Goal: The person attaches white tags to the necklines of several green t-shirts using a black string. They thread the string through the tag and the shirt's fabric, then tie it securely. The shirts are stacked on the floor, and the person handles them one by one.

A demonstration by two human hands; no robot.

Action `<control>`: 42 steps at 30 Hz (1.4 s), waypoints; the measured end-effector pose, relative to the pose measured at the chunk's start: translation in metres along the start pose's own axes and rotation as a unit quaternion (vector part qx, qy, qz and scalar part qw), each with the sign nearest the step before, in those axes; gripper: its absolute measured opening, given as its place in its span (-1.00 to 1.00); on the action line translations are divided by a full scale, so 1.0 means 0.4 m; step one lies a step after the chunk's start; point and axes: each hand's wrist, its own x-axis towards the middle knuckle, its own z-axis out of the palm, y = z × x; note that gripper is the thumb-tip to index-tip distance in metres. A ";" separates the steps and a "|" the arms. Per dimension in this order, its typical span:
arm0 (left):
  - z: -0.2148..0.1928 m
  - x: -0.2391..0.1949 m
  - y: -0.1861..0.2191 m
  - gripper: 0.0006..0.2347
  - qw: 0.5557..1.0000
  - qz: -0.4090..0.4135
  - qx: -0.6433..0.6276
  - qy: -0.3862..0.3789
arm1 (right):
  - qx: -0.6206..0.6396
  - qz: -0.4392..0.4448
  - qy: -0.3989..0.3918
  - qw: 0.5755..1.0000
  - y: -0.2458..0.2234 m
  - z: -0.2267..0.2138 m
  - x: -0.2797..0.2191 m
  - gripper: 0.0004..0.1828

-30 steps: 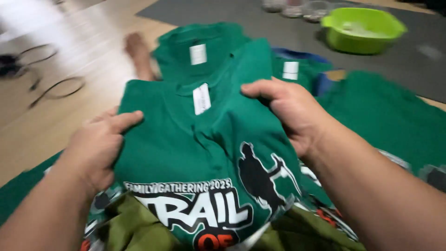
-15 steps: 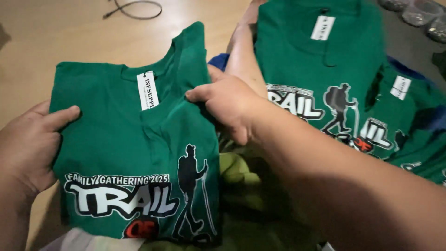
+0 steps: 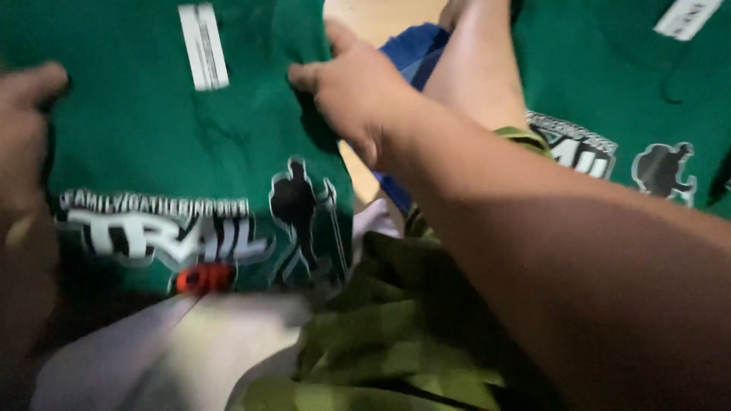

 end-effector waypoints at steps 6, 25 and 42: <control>0.079 -0.092 0.186 -0.53 0.959 -0.103 0.257 0.064 | -0.115 0.122 -0.182 0.969 -0.036 0.037 -0.007 -0.10; 0.259 -0.209 0.142 -0.30 0.901 -0.097 0.405 -0.122 | -0.202 0.068 -0.151 0.965 0.022 0.075 -0.127 -0.48; 0.646 -0.644 0.887 -0.60 0.791 0.381 0.200 -0.435 | 0.132 0.285 0.354 0.881 0.153 -0.347 -0.834 -0.70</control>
